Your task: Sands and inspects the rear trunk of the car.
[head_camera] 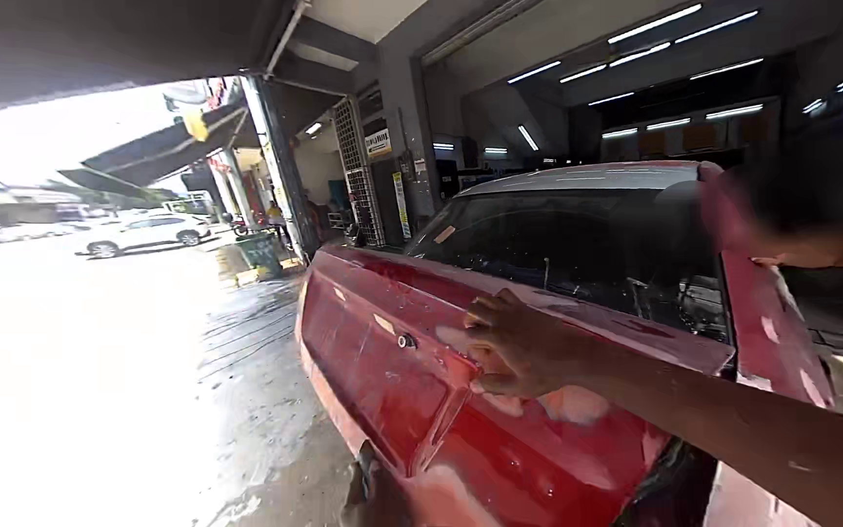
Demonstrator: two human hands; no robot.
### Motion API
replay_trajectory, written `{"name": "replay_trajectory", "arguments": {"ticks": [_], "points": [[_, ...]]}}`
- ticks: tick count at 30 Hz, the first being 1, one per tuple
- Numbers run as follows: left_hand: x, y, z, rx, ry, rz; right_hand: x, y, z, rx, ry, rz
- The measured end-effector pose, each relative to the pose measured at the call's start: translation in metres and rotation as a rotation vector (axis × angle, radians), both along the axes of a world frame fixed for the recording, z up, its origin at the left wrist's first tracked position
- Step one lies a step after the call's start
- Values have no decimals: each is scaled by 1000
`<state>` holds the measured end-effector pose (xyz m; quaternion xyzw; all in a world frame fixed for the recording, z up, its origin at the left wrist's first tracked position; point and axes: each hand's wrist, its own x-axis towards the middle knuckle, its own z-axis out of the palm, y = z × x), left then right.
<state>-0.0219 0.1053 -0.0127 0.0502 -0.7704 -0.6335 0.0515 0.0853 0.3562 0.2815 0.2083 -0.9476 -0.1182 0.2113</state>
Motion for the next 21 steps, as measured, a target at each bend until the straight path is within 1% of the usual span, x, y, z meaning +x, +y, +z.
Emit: {"name": "replay_trajectory", "arguments": {"ticks": [1,2,3,4,5,6,8,9,10,11,12,13,15,16,17,19,21], "points": [[31,10,14,43,13,31,-1,-1,2,16,15,12],[62,19,20,57,58,47,-3,-1,2,43,41,32],[85,25,18,46,118,68,-8,-1,-1,66,80,59],[93,27,13,38,163,84,-13,0,-4,72,113,86],[88,23,8,39,169,88,-14,0,-8,68,133,102],[70,15,4,45,140,75,-14,-2,-10,63,135,108],[8,-6,1,62,69,32,-16,-4,-7,63,120,94],[-14,-13,0,57,24,37,-14,-4,-8,48,116,91],[-25,-15,2,57,-25,51,-13,-4,-9,33,109,95],[-22,-12,5,51,-60,67,-14,-3,-9,28,107,97],[-5,-8,8,17,-72,72,-14,-2,-9,27,109,98],[22,-2,10,-2,-55,67,-14,0,-10,18,114,111],[74,9,5,-38,37,59,-15,1,-11,7,115,116],[82,10,-1,-39,76,57,-15,0,-11,1,106,111],[73,6,-6,-43,95,52,-15,-2,-12,1,99,104],[21,-9,-11,-65,38,16,-16,-3,-11,24,103,94],[-26,-24,-7,-114,-34,-24,-16,-2,-14,24,117,90]]}}
